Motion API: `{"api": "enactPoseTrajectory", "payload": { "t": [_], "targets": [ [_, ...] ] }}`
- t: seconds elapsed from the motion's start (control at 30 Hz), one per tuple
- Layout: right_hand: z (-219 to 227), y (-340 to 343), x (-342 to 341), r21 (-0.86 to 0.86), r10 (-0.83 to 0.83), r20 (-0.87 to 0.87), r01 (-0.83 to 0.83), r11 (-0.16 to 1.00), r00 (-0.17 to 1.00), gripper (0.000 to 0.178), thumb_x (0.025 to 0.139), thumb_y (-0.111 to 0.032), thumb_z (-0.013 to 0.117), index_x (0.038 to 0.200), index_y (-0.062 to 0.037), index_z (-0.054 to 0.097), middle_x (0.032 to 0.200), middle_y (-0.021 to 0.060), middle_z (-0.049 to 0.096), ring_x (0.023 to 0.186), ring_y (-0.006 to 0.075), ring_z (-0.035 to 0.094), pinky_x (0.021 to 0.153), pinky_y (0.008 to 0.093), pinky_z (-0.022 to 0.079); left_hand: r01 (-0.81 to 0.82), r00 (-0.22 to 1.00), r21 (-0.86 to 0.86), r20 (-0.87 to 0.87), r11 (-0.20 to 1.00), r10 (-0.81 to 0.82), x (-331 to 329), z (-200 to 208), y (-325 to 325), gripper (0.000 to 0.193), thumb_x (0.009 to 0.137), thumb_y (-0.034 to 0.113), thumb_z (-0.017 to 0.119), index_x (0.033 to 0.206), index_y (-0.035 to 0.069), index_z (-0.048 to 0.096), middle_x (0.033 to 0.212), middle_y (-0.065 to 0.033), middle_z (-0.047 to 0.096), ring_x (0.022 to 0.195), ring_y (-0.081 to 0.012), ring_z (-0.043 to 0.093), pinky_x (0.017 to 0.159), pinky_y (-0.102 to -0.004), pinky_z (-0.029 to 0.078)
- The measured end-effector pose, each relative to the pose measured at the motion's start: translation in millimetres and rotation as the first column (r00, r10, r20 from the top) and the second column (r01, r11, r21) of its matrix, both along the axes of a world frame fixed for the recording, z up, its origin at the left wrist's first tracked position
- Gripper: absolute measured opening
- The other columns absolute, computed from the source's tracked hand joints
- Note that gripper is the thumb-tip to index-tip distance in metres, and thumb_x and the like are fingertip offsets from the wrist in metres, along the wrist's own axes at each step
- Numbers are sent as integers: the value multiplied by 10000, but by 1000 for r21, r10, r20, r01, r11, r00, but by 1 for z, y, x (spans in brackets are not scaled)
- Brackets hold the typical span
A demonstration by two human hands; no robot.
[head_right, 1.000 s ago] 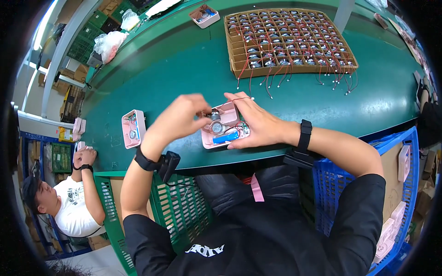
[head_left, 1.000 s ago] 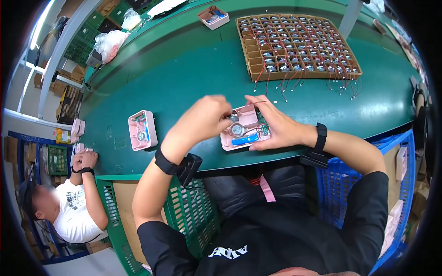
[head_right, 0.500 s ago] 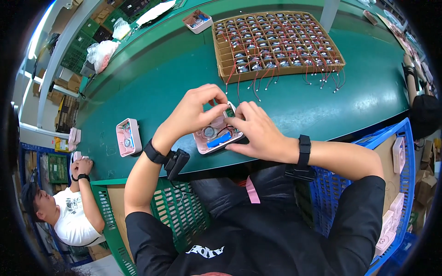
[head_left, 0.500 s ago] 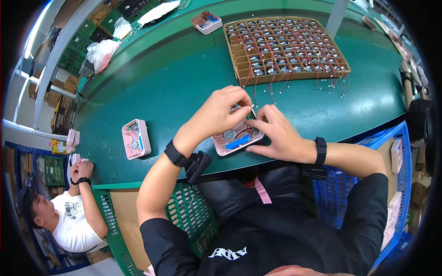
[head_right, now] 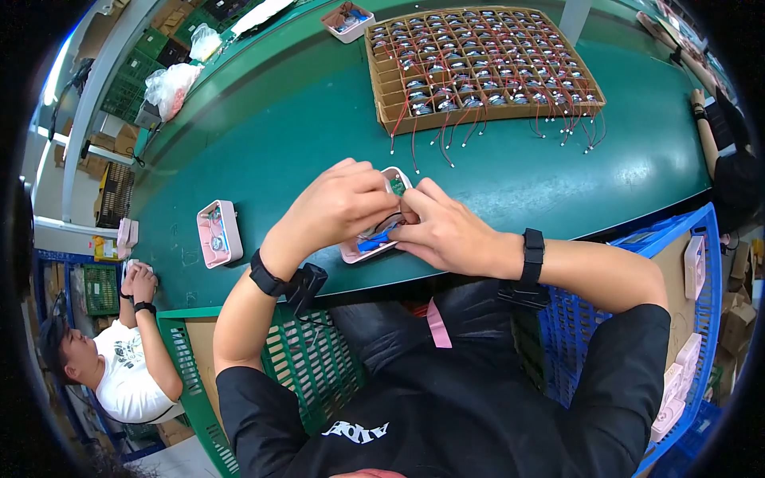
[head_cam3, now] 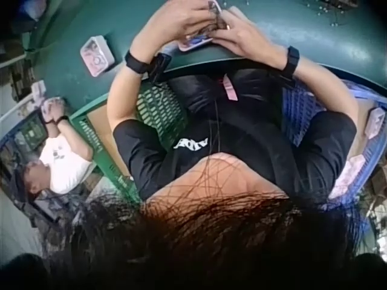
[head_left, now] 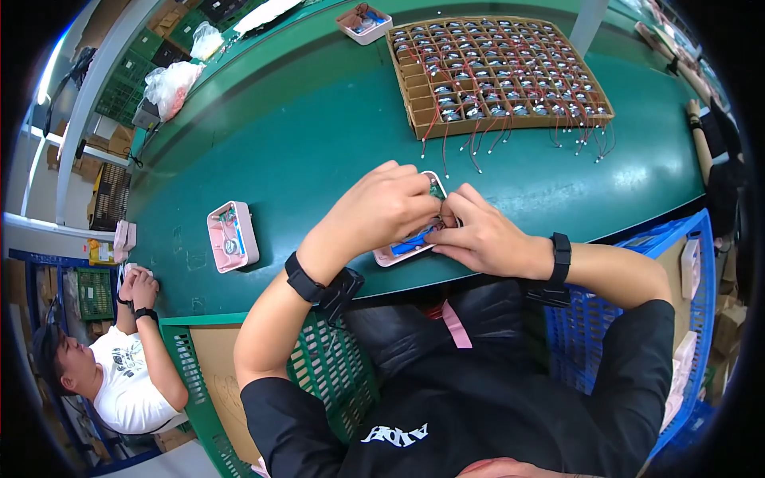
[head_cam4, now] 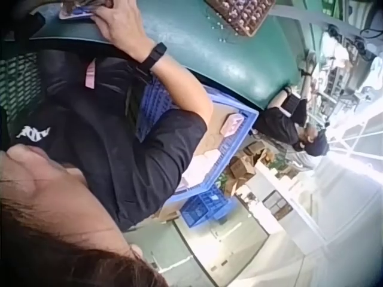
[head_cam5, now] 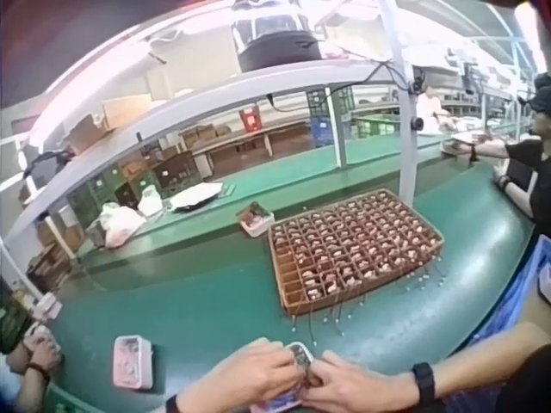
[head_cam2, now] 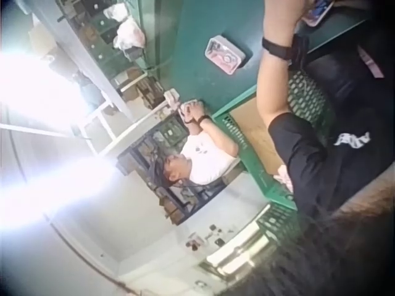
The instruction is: Assembling small electronic components into plastic housings at a factory workstation.
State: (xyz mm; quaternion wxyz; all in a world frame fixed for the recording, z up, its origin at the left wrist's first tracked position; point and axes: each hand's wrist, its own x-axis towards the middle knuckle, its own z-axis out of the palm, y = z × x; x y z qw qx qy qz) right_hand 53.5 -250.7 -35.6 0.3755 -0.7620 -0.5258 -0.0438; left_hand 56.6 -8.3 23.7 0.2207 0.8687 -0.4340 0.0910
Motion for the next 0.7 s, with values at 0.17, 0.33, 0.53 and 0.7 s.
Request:
{"api": "enactPoseTrajectory", "payload": {
  "t": [0.17,0.33,0.53,0.7],
  "targets": [
    [0,-4,10,35,89,4,-89,995,996,241,863,-109,869,1099,-96,825,957,76,543,923,279,526,799,392,496,85,994,198,50,976,-97,11,-7,-4,93,824,185,789,804,113,733,838,-24,666,920,-221,688,836,-378,525],
    [-1,-8,18,61,175,-48,-172,983,983,259,863,-94,866,1120,-91,826,971,77,552,931,277,541,801,387,504,146,989,206,-24,968,-144,17,-13,-4,80,838,189,770,819,114,748,863,-17,687,933,-213,693,830,-372,527],
    [-2,-10,23,66,192,-60,-188,980,979,280,855,-104,876,1129,-83,823,975,78,558,942,276,556,795,386,507,105,992,383,28,918,-125,15,-8,-9,68,861,190,733,816,144,757,880,-8,699,946,-202,699,853,-377,536],
    [-2,-13,25,85,200,-55,-195,977,978,259,860,-119,879,1107,-76,815,997,84,576,948,287,564,798,396,502,136,986,382,34,914,-161,22,-6,-17,51,860,181,720,834,157,757,917,-11,698,970,-211,690,862,-378,538]
  ]
}}
